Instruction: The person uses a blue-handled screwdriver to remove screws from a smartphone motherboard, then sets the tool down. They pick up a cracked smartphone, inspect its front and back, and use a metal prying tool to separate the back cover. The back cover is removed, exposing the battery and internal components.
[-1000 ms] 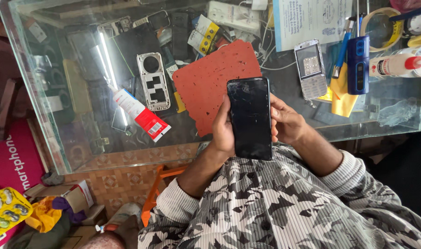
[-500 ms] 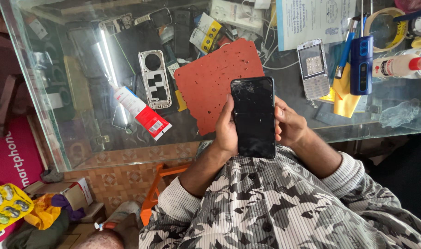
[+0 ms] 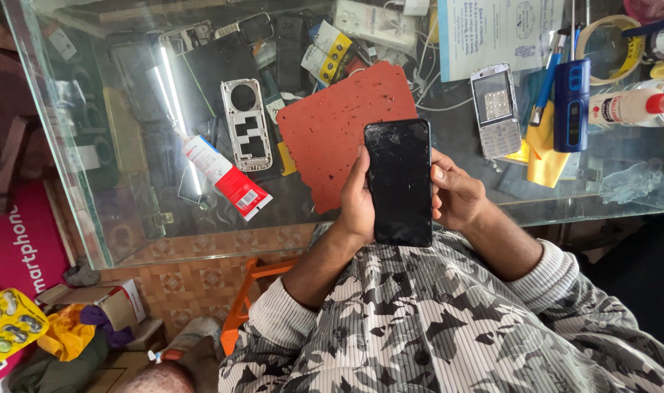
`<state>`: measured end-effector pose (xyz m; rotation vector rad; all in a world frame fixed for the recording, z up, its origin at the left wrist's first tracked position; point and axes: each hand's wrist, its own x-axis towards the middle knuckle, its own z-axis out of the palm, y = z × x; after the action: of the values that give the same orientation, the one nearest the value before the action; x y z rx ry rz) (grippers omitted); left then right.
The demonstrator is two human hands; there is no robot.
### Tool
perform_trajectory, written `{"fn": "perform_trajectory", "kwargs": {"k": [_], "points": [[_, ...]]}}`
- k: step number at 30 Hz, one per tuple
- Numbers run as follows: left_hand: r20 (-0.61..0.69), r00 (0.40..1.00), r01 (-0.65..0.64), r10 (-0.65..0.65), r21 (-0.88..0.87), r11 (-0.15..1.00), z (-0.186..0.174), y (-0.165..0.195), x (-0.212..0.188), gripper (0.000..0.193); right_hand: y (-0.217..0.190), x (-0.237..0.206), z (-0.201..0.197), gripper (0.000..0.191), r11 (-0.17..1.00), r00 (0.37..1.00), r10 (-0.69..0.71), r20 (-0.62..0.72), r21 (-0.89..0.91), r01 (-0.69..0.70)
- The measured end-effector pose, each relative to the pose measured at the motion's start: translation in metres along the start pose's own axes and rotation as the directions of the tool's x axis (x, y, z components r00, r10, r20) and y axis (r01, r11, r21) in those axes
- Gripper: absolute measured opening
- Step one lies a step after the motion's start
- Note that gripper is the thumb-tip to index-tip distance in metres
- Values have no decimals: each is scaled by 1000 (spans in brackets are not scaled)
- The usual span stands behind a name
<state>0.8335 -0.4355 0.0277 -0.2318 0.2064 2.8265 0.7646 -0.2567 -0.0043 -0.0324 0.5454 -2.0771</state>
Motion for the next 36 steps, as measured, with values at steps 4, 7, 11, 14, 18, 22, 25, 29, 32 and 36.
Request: {"fn": "perform_trajectory", "kwargs": {"k": [4, 7, 11, 14, 18, 22, 25, 29, 32, 36], "points": [[31, 999, -43, 41, 79, 996, 2, 0, -1, 83, 0, 0, 1, 48, 1000, 1000, 11, -16, -5, -11], [20, 999, -38, 37, 71, 997, 4, 1, 0, 83, -1, -1, 2, 49, 1000, 1000, 4, -9, -3, -4], [16, 999, -30, 29, 69, 997, 7, 1, 1, 82, -1, -2, 2, 50, 1000, 1000, 4, -18, 3, -4], [6, 1000, -22, 22, 73, 997, 8, 2, 0, 84, 0, -2, 4, 50, 1000, 999, 3, -33, -6, -3], [10, 1000, -27, 26, 158, 987, 5, 5, -4, 89, -1, 0, 13, 59, 998, 997, -52, -58, 37, 54], [-29, 997, -59, 69, 260, 964, -3, 6, -6, 83, -13, 0, 30, 64, 987, 985, -146, -94, -74, 139], [4, 992, -115, 127, 454, 883, -6, 7, -10, 81, -22, 0, 45, 68, 738, 942, -335, -2, -622, 261], [-7, 982, -129, 189, 705, 697, 0, 8, -14, 78, -27, -4, 63, 65, 618, 916, -396, 57, -722, 312], [95, 968, -205, 231, 827, 524, 10, 9, -13, 77, -27, -2, 70, 66, 575, 911, -395, 122, -740, 349], [39, 970, -151, 240, 869, 471, 17, 9, -13, 66, -23, 0, 77, 69, 484, 916, -364, 172, -805, 343]]}}
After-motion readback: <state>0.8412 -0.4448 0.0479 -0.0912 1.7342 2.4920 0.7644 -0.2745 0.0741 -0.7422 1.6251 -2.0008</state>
